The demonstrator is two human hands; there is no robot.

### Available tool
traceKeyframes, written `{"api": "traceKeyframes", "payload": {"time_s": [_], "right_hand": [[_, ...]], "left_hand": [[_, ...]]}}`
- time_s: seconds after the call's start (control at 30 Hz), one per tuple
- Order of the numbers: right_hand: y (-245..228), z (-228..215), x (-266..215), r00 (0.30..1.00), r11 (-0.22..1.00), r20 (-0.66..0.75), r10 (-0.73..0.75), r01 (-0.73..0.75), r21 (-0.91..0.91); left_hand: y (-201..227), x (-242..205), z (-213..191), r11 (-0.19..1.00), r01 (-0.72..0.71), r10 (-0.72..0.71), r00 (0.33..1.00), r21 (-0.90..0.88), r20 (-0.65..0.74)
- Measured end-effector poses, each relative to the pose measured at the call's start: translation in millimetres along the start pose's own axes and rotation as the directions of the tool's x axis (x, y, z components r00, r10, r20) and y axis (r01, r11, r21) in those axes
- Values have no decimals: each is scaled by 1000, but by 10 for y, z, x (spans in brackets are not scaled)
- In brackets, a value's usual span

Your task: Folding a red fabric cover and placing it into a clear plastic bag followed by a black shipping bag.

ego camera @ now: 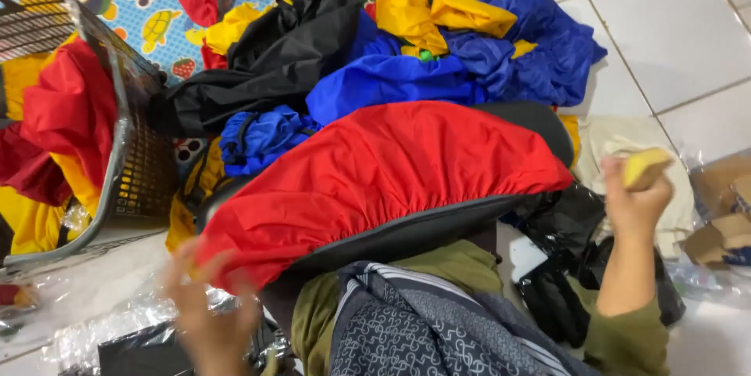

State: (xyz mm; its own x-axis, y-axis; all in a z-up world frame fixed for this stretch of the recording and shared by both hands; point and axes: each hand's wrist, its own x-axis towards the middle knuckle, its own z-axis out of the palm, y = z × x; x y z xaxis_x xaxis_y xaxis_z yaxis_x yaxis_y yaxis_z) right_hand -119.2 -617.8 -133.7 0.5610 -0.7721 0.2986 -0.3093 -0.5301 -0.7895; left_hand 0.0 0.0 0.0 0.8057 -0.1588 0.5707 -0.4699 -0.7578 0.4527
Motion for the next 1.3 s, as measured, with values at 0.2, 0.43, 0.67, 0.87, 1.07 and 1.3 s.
{"api": "traceKeyframes", "payload": {"time_s": [0.2,0.43,0.67,0.87,1.07,1.3], "right_hand": [[-1149,428,-238,898,820,303,318,-100,-564],[-330,453,-147,981,965,176,85,-37,-261],[-450,222,-51,998,887,59,-4,31,-461],[-758,526,-414,829,857,422,-367,478,-194],[-103,689,16,859,567,437,-267,506,-650],[-661,541,-199,931,896,275,-239,321,-309]], "left_hand": [[729,-201,1812,855,-387,489,823,-346,290],[721,-377,2661,782,-470,572,803,-410,170],[1056,-273,2605,734,-526,652,723,-429,230],[1523,-395,2942,730,-616,677,593,-297,435],[1436,-520,3195,691,-682,699,543,-240,466],[1486,-499,2886,566,-821,730,541,77,418]]}}
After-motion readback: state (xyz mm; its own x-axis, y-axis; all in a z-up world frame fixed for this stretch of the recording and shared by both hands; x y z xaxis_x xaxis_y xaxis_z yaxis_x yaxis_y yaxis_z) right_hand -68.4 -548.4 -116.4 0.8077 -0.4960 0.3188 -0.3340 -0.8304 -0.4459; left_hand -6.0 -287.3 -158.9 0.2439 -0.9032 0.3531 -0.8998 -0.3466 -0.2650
